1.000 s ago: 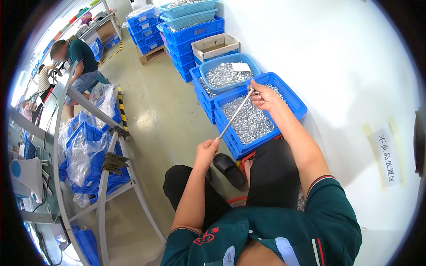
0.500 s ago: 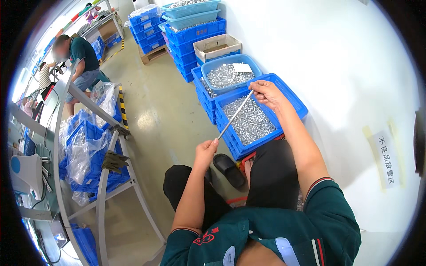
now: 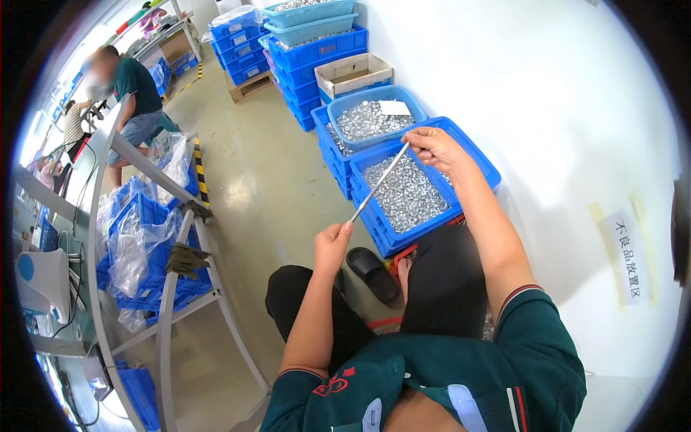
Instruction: The person is picking small metal components from a blue bin and sliding them onto a metal rod.
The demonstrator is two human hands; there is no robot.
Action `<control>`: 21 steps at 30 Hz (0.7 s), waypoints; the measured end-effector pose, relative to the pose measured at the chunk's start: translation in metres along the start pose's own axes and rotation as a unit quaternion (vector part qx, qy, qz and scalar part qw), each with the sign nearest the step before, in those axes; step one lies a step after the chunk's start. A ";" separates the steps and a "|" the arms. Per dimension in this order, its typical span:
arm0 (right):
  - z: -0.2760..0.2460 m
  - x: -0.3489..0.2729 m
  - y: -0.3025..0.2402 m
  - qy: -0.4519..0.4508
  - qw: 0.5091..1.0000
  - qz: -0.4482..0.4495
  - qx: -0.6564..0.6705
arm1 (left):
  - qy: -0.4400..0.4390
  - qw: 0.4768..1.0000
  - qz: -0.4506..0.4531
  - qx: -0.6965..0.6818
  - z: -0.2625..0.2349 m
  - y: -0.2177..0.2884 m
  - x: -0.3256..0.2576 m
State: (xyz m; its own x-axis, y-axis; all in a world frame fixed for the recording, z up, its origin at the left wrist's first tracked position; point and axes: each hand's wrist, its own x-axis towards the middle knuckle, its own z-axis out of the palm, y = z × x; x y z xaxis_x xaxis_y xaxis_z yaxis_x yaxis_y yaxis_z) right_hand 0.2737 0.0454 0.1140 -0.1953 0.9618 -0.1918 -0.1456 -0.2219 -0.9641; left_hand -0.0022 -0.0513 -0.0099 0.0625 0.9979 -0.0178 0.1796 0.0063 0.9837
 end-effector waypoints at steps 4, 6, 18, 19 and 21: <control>-0.001 0.000 0.006 -0.016 0.996 0.003 0.089 | 0.023 0.995 -0.007 0.095 -0.001 0.017 -0.003; 0.000 -0.001 0.003 -0.015 0.995 0.000 0.100 | 0.017 0.996 -0.006 0.087 0.000 0.016 -0.004; -0.002 0.002 0.008 -0.066 0.975 0.020 0.209 | -0.104 0.978 -0.122 -0.131 0.000 0.020 -0.001; -0.001 0.003 0.008 -0.067 0.975 0.019 0.209 | -0.103 0.978 -0.123 -0.131 0.000 0.021 0.000; 0.000 0.004 0.010 -0.074 0.966 0.037 0.243 | -0.098 0.981 -0.103 -0.131 0.001 0.018 -0.001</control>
State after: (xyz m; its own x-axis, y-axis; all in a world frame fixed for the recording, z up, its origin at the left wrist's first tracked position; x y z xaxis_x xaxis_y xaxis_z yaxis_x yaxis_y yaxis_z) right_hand 0.2717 0.0473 0.1039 -0.3547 0.9147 -0.1936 -0.5577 -0.3732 -0.7414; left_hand 0.0022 -0.0520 0.0071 0.2443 0.9422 -0.2292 -0.0488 0.2480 0.9675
